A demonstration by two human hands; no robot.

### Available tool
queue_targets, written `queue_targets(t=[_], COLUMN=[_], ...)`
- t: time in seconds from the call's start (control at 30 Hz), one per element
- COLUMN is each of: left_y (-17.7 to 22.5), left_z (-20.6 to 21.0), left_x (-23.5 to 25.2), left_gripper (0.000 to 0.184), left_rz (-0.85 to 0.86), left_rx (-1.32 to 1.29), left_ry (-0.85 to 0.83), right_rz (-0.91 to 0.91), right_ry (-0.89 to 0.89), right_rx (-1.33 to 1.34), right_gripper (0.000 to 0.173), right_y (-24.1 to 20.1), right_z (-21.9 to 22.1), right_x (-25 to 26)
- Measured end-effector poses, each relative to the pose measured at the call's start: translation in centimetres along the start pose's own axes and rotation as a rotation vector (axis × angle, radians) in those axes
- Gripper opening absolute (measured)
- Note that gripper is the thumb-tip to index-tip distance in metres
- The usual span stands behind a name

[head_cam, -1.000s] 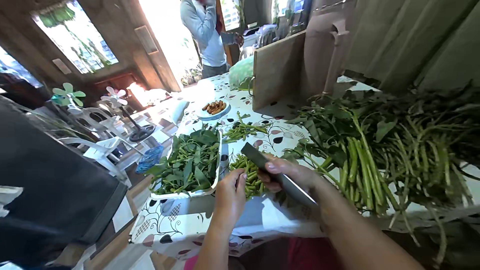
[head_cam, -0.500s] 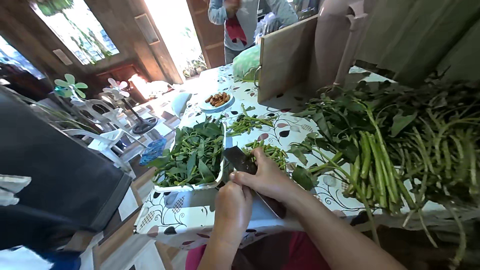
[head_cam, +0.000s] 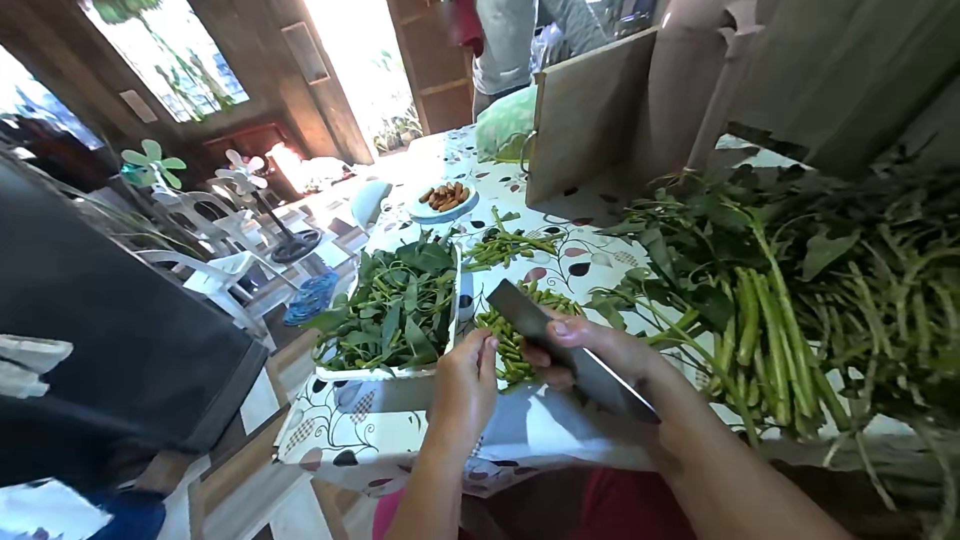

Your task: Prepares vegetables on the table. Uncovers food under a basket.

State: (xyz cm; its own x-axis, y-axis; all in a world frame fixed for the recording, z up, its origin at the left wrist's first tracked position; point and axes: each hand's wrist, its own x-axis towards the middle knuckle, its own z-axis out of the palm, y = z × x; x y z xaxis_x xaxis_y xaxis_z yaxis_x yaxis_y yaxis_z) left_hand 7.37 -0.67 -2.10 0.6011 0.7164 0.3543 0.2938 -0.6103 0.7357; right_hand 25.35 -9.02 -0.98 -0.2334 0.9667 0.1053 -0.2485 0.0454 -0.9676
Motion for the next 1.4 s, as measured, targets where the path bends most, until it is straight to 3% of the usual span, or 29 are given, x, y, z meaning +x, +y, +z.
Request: queue_targets(t=[0.13,0.3,0.37,0.43,0.53,0.63,0.73,0.87,1.1,1.17,1.27,1.4], left_y=[0.3,1.7,1.8,1.2,0.7,0.7,0.8,0.5,1.0,1.7,1.3,2.3], left_z=[0.2,0.2,0.4,0.7,0.4,0.0,0.2,0.8,1.5,2.0,1.1,-3.2], left_x=[0.1,-0.9,-1.5,-1.7,-0.8,0.5,0.9,0.9,0.0,-0.4,-0.5,2.4], left_gripper=[0.028,0.013,0.015,0.022,0.024,0.025,0.021,0.012,0.014,0.006,0.011,0.014], left_rz=[0.032,0.039,0.057,0.123,0.070,0.004,0.037,0.152,0.235,0.245,0.302,0.163], left_rx=[0.047,0.139,0.208,0.234,0.137,0.085,0.069,0.110,0.148,0.252,0.295,0.390], left_ry=[0.022,0.072,0.069,0.106,0.080,0.033,0.041,0.126,0.260,0.311,0.314,0.122], right_rz=[0.038,0.062,0.025,0.065,0.103,0.092,0.106,0.117,0.142,0.116,0.128,0.151], right_ry=[0.218,0.519,0.669,0.741,0.584,0.297,0.159,0.178,0.390,0.477,0.554,0.360], right_rx=[-0.139,-0.570,-0.624,-0.514,-0.295,-0.203,-0.183,-0.209,-0.468,-0.432,-0.324,-0.017], right_gripper=[0.065,0.084,0.080,0.072,0.066,0.084,0.095,0.076,0.082,0.075,0.063,0.056], right_y=[-0.6,0.4,0.8,-0.2,-1.2,-1.0,-0.9,-1.0,-0.6,-0.5,-0.9,-0.9], right_z=[2.1,4.2,4.1,3.4,2.8,1.8,1.5,2.2,4.0,4.0,3.0,1.2], right_x=[0.2,1.3,1.8,1.7,1.0,0.4,0.2,0.3,1.1,1.6,1.6,0.6])
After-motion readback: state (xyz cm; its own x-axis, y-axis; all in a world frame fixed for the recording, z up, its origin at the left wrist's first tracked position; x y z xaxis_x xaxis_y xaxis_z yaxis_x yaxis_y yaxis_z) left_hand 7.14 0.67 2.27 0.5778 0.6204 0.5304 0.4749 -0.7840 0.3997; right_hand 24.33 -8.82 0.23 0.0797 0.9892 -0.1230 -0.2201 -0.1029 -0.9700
